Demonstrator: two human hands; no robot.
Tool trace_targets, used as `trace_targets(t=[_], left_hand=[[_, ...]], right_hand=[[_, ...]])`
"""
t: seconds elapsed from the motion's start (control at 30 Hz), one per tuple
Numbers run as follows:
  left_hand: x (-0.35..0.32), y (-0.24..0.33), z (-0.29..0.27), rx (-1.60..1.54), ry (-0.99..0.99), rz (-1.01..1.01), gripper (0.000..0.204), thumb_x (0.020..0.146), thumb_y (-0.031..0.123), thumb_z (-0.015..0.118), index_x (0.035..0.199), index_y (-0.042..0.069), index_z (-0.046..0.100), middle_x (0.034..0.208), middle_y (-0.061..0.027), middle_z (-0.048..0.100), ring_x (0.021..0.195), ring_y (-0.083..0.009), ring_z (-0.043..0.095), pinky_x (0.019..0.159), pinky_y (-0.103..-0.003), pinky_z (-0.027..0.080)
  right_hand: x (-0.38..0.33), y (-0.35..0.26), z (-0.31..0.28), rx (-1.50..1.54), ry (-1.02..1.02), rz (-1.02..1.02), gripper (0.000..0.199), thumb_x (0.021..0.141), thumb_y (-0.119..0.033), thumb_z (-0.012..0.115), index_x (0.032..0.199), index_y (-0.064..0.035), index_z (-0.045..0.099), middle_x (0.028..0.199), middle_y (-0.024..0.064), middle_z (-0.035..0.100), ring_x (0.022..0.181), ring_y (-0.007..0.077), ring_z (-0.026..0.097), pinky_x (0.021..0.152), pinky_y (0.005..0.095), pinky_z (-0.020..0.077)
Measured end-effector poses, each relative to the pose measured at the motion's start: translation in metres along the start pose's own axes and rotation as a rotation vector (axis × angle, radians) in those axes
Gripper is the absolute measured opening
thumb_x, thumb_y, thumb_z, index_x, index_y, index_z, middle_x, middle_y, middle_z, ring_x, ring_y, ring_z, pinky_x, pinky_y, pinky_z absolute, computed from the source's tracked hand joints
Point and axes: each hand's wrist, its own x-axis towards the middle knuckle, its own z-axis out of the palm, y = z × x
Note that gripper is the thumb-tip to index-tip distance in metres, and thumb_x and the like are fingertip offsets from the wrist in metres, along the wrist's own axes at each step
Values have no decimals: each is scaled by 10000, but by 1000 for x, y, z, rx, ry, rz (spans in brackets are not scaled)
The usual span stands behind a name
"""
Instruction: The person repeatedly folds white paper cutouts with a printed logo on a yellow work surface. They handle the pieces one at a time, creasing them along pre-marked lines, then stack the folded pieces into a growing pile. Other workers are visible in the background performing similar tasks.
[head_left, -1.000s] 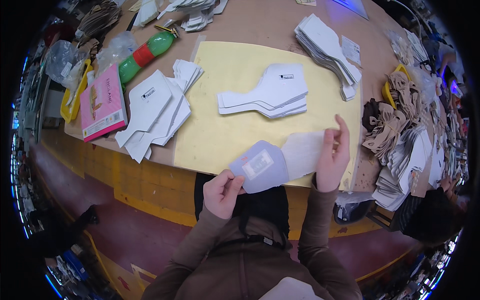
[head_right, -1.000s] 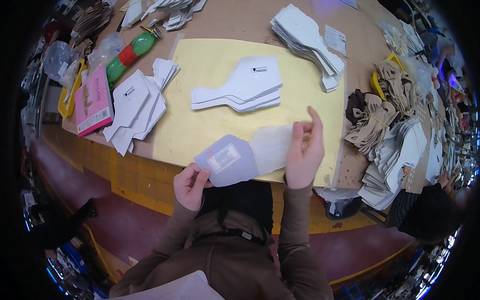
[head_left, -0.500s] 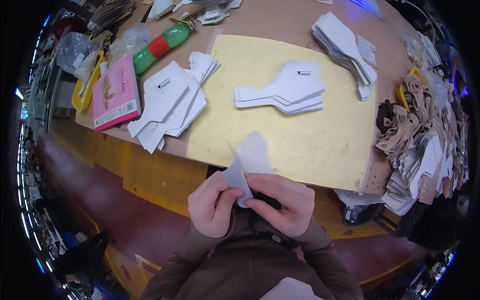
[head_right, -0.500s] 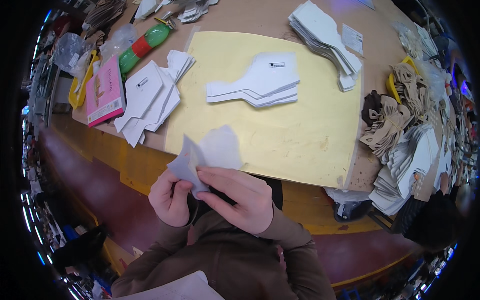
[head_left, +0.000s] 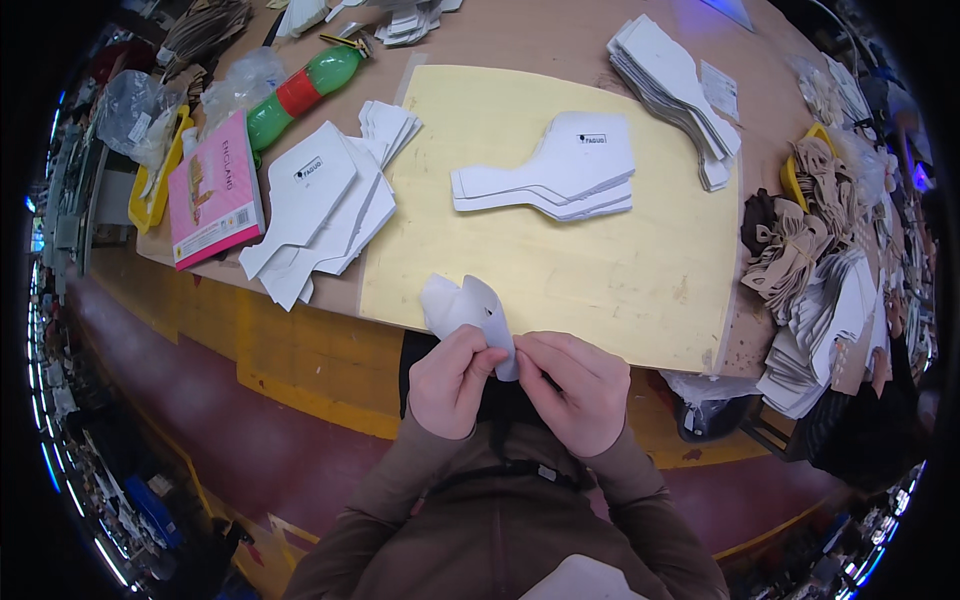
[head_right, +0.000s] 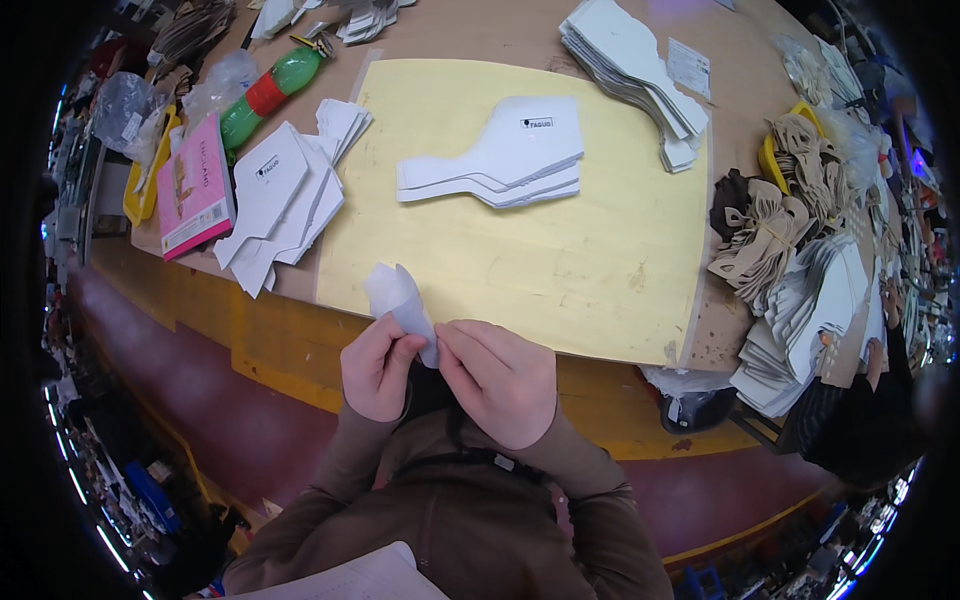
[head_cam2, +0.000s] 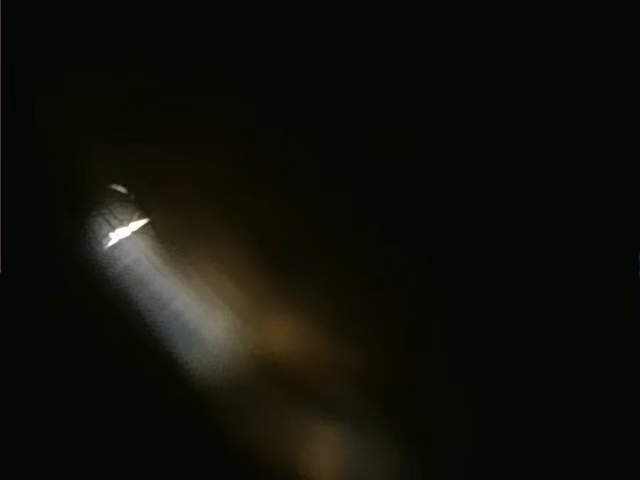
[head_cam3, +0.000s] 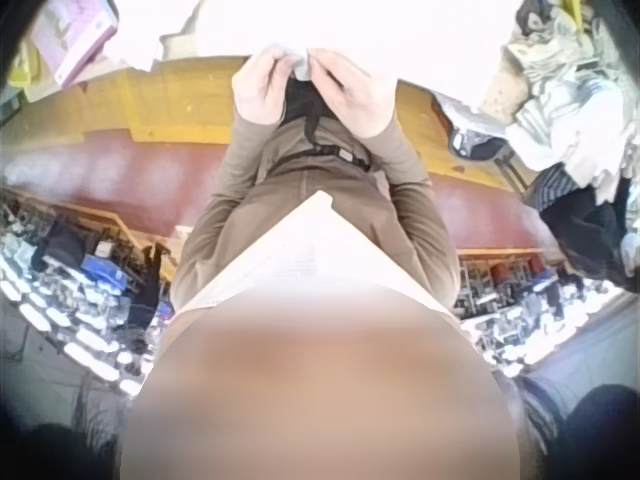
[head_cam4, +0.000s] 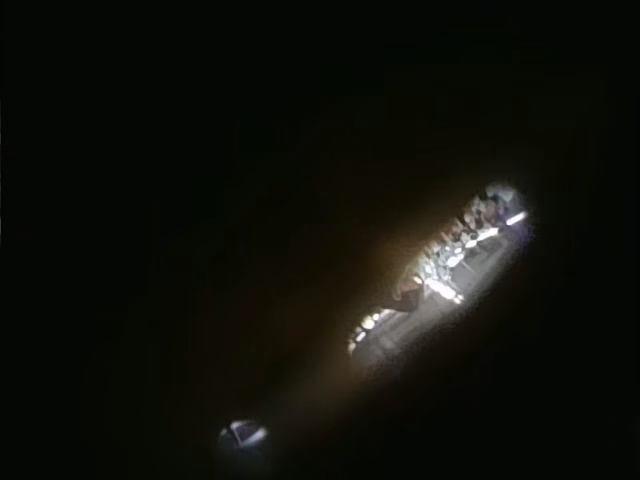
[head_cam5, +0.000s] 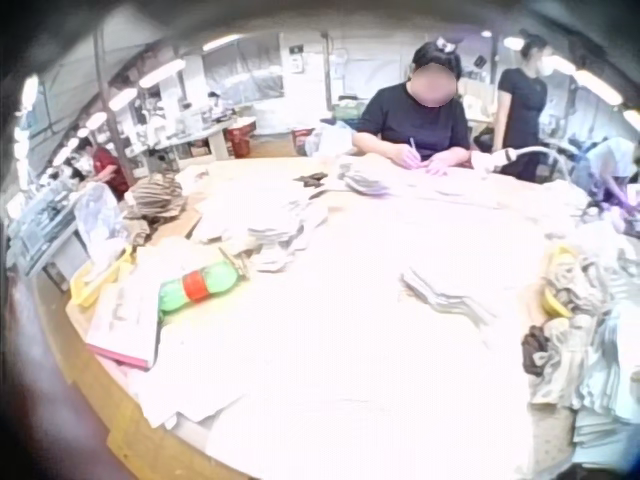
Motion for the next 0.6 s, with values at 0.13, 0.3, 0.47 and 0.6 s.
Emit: trace_targets(t=[0.13, 0.3, 0.47, 0.6], left_hand=[[2, 1, 4, -19, 13, 13, 175, 948, 59, 675, 867, -12, 537, 731, -130, 465, 595, -254, 455, 561, -303, 417], [2, 1, 7, 4, 11, 33, 164, 940, 52, 681, 873, -11, 545, 738, -135, 476, 599, -270, 461, 563, -312, 423], [4, 3, 12, 37, -10, 55, 147, 938, 49, 678, 881, -9, 556, 750, -138, 493, 602, -286, 475, 562, -320, 427], [5, 5, 14, 30, -28, 63, 133, 940, 44, 673, 884, -8, 564, 751, -134, 498, 601, -283, 481, 565, -317, 430]], right_hand=[[1, 0, -3, -25, 27, 7, 172, 805, 59, 732, 975, 31, 728, 896, 146, 734, 737, 247, 726, 643, 310, 572], [0, -2, -5, -43, 54, 16, 180, 799, 55, 741, 975, 20, 729, 893, 142, 736, 741, 243, 730, 641, 305, 570], [-3, 2, -8, -105, 52, 7, 142, 797, 44, 747, 931, 10, 714, 863, 120, 727, 705, 231, 720, 633, 291, 566], [-5, 4, -6, -75, 52, 131, 117, 797, 39, 749, 896, 10, 694, 834, 103, 716, 696, 191, 712, 641, 273, 562]])
